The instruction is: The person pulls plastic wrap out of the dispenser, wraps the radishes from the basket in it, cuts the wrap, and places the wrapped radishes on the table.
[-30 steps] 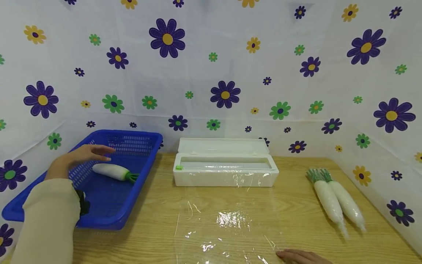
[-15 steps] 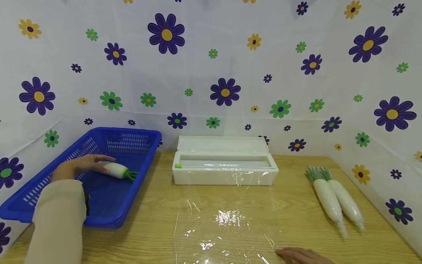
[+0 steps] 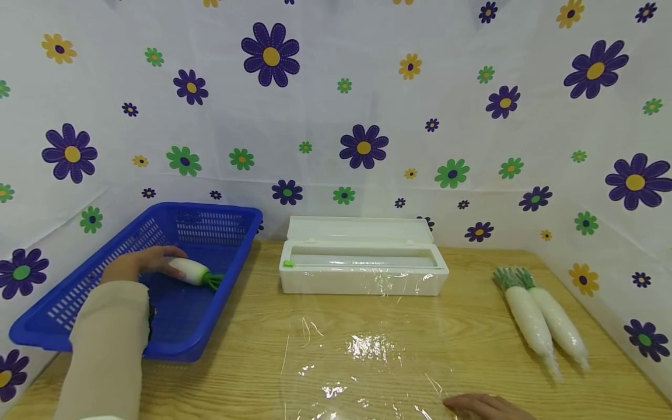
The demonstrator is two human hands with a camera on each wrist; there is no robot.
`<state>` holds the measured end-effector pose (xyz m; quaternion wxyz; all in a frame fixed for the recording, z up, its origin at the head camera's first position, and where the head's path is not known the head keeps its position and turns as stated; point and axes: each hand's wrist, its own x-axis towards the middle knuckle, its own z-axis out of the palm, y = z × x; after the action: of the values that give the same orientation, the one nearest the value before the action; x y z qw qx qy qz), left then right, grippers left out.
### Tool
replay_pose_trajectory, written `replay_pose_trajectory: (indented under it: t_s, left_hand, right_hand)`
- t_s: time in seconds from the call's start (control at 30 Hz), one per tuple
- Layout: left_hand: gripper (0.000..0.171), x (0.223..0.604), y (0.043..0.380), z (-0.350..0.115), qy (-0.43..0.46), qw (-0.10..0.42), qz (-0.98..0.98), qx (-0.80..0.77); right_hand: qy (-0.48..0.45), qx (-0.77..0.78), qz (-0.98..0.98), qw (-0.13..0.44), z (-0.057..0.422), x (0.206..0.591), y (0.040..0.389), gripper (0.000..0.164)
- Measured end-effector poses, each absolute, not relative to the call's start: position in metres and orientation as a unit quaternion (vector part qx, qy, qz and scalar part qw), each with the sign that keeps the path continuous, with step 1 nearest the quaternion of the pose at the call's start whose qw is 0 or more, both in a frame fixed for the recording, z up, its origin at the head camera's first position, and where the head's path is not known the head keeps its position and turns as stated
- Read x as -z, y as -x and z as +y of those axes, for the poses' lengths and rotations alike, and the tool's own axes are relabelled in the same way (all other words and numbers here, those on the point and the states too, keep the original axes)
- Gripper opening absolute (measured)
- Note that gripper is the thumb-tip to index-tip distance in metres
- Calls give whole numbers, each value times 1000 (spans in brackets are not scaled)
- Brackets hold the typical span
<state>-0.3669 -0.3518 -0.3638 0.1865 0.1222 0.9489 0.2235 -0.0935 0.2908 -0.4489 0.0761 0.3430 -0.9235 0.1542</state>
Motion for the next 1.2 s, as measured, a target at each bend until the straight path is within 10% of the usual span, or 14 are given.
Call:
replay_pose_trajectory:
  t_s: [1.2]
  left_hand:
    - [79,302,355,-320,-82,-39,973,-210]
  right_hand:
    - [-360,-169,-917,2,296,443,98,46]
